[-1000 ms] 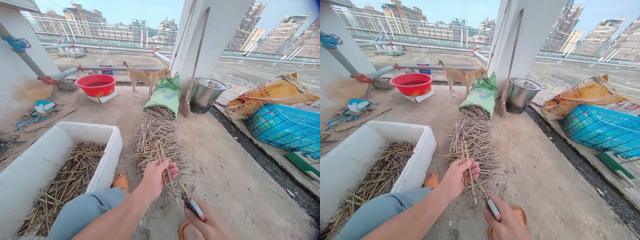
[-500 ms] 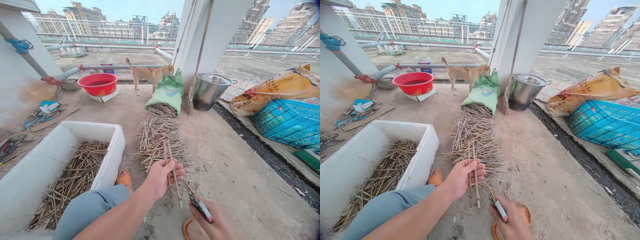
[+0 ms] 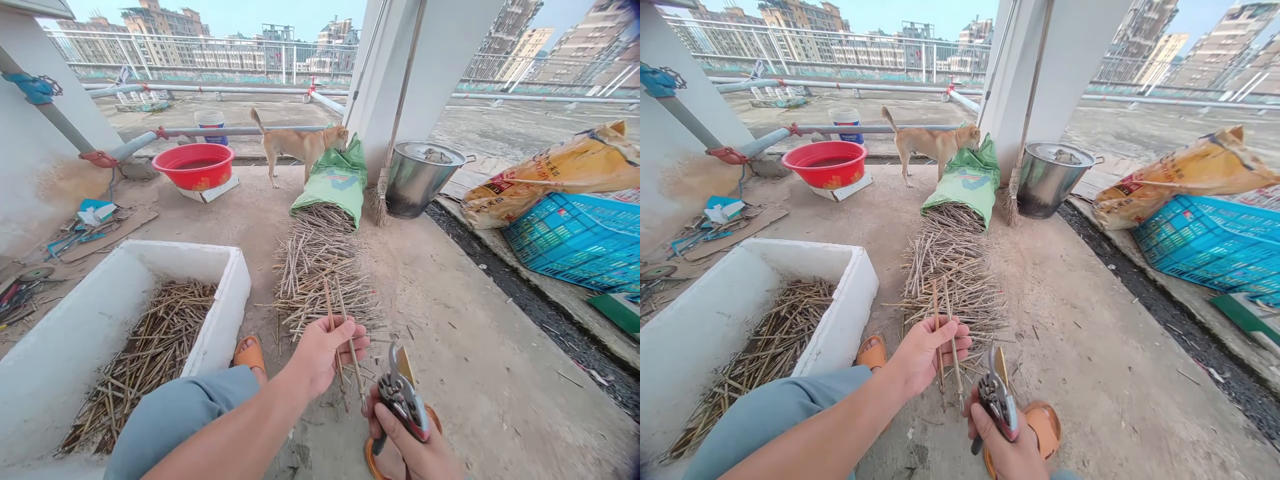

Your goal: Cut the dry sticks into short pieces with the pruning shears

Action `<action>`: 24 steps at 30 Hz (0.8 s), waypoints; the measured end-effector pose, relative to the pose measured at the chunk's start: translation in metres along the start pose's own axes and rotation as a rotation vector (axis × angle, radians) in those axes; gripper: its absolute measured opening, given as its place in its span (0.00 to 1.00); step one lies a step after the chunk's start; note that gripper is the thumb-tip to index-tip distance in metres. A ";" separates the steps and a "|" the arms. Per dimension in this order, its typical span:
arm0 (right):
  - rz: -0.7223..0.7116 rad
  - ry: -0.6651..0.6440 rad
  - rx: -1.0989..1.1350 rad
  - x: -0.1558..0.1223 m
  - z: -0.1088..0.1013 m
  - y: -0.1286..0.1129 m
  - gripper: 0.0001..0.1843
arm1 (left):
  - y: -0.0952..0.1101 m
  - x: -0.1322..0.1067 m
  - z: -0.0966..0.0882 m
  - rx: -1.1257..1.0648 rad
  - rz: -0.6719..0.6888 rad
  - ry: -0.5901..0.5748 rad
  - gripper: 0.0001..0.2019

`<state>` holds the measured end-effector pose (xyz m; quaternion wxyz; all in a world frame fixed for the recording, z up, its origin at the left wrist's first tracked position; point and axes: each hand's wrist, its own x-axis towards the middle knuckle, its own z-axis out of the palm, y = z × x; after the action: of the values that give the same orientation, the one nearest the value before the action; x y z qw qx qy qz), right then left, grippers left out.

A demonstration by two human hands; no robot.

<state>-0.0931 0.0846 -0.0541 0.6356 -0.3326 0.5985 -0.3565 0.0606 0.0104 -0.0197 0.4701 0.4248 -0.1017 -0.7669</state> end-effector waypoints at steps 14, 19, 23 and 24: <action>0.026 -0.143 0.157 0.015 0.012 0.012 0.16 | -0.004 -0.005 0.005 0.038 0.002 -0.074 0.14; 0.107 -0.222 0.458 0.009 0.016 0.010 0.13 | -0.005 -0.006 0.005 0.028 0.004 -0.061 0.15; 0.170 -0.212 0.536 0.004 0.018 0.005 0.12 | -0.005 -0.005 0.004 0.022 -0.004 -0.062 0.14; 0.176 -0.203 0.548 0.003 0.019 0.004 0.12 | -0.005 -0.005 0.004 0.022 -0.008 -0.064 0.14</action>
<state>-0.0742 0.0838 -0.0583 0.7868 -0.1297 0.4399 -0.4131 0.0553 0.0160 -0.0169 0.4590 0.4058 -0.1235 -0.7807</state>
